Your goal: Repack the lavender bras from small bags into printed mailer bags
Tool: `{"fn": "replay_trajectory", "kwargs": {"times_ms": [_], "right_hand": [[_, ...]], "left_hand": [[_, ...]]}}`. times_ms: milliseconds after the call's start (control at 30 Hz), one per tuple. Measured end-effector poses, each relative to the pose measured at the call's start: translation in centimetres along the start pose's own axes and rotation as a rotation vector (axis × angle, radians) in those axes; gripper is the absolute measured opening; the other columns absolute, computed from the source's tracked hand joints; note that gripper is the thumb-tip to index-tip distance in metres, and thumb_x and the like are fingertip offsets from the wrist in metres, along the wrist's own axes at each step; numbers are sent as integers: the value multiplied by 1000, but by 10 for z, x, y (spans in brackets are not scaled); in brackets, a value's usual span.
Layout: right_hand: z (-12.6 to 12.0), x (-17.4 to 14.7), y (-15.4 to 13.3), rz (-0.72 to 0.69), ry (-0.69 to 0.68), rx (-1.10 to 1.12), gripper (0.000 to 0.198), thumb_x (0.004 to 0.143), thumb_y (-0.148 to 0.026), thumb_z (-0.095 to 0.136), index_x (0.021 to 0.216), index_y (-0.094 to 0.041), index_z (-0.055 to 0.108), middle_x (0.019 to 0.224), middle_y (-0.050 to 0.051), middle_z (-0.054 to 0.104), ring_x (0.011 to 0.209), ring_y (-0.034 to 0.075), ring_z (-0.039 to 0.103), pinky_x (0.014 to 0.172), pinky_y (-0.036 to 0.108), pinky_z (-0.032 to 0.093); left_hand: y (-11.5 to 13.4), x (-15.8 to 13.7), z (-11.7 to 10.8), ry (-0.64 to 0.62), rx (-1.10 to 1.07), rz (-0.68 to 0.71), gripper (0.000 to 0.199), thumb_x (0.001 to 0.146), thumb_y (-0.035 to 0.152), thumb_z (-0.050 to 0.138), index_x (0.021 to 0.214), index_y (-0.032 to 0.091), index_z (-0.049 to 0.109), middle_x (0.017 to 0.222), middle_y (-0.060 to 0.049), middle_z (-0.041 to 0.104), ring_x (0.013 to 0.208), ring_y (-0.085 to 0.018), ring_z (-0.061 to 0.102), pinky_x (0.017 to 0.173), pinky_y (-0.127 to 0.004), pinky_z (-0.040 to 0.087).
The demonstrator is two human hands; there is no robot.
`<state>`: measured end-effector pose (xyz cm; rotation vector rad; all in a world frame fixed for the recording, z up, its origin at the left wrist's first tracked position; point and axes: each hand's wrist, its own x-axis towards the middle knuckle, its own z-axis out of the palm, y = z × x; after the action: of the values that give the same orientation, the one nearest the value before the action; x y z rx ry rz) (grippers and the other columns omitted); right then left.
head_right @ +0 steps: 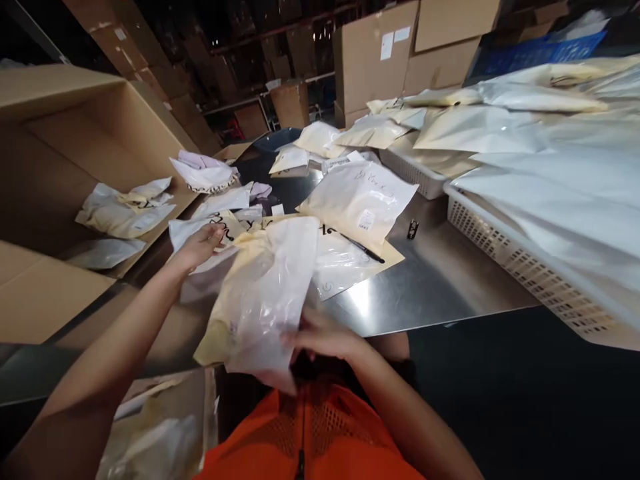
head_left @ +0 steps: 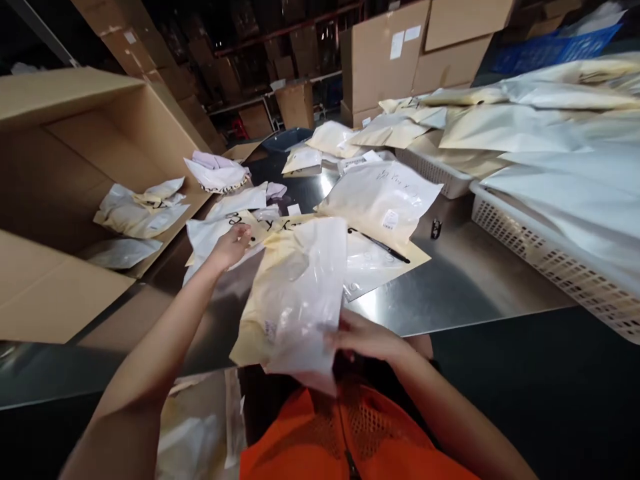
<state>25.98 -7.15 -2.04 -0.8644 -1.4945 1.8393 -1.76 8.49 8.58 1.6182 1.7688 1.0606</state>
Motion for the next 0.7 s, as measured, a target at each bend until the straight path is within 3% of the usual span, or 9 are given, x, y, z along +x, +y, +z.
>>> {"fn": "replay_trajectory", "kwargs": {"times_ms": [67, 133, 267, 333, 433, 500, 600, 633, 700], "right_hand": [[9, -12, 0, -2, -193, -329, 34, 79, -47, 72, 104, -24, 70, 86, 2, 69, 71, 18, 63, 55, 25, 43], [9, -21, 1, -31, -116, -542, 21, 86, -44, 67, 92, -25, 73, 80, 1, 69, 71, 18, 64, 59, 27, 44], [-20, -24, 7, -16, 604, -765, 37, 94, -51, 51, 111, -22, 67, 99, 7, 68, 79, 22, 65, 71, 34, 49], [-41, -21, 12, -9, 800, -901, 48, 89, -51, 56, 122, -17, 60, 111, 14, 65, 91, 27, 63, 78, 38, 49], [-61, -16, 19, 72, 613, -821, 38, 88, -51, 56, 102, -17, 65, 86, 9, 68, 78, 24, 63, 70, 34, 48], [-60, -13, 23, 149, 462, -573, 37, 87, -53, 55, 82, -18, 63, 66, 2, 62, 61, 18, 58, 57, 28, 44], [-40, -8, 25, 209, 323, -240, 41, 86, -54, 56, 70, -18, 63, 63, 3, 64, 57, 16, 57, 55, 26, 44], [-31, -6, 26, 214, 275, -189, 41, 86, -54, 57, 69, -17, 65, 62, 3, 64, 57, 16, 57, 57, 27, 45], [-12, -2, 26, 198, 225, -163, 42, 88, -52, 55, 65, -18, 66, 57, 2, 61, 54, 15, 53, 57, 27, 44]], "left_hand": [[-6, -19, -10, -16, 102, -7, 27, 75, 40, 68, 91, 19, 66, 100, -9, 69, 87, -24, 64, 89, -40, 49], [-12, -59, -12, -69, 220, 46, 34, 79, 44, 64, 104, 22, 67, 112, -8, 69, 97, -26, 64, 99, -42, 45], [-42, -161, 13, -345, 513, 374, 50, 91, 49, 48, 132, 22, 58, 135, -13, 60, 124, -31, 55, 105, -48, 42], [-65, -188, 28, -436, 673, 487, 56, 89, 48, 52, 141, 25, 51, 149, -14, 46, 139, -39, 38, 107, -60, 36], [-91, -184, 32, -454, 810, 528, 55, 90, 42, 52, 143, 31, 47, 156, -12, 36, 145, -44, 24, 107, -73, 24], [-96, -171, 23, -286, 793, 488, 51, 91, 39, 50, 140, 25, 52, 153, -15, 40, 145, -44, 23, 109, -72, 19], [-86, -174, 13, -11, 538, 341, 38, 89, 43, 53, 114, 18, 67, 123, -19, 64, 125, -39, 51, 105, -56, 37], [-80, -183, 17, -37, 388, 250, 34, 87, 47, 55, 100, 19, 69, 105, -15, 69, 107, -33, 61, 95, -48, 46], [-66, -209, 39, -265, 16, -38, 37, 84, 57, 57, 76, 22, 65, 70, -5, 63, 67, -20, 61, 66, -33, 50]]}}
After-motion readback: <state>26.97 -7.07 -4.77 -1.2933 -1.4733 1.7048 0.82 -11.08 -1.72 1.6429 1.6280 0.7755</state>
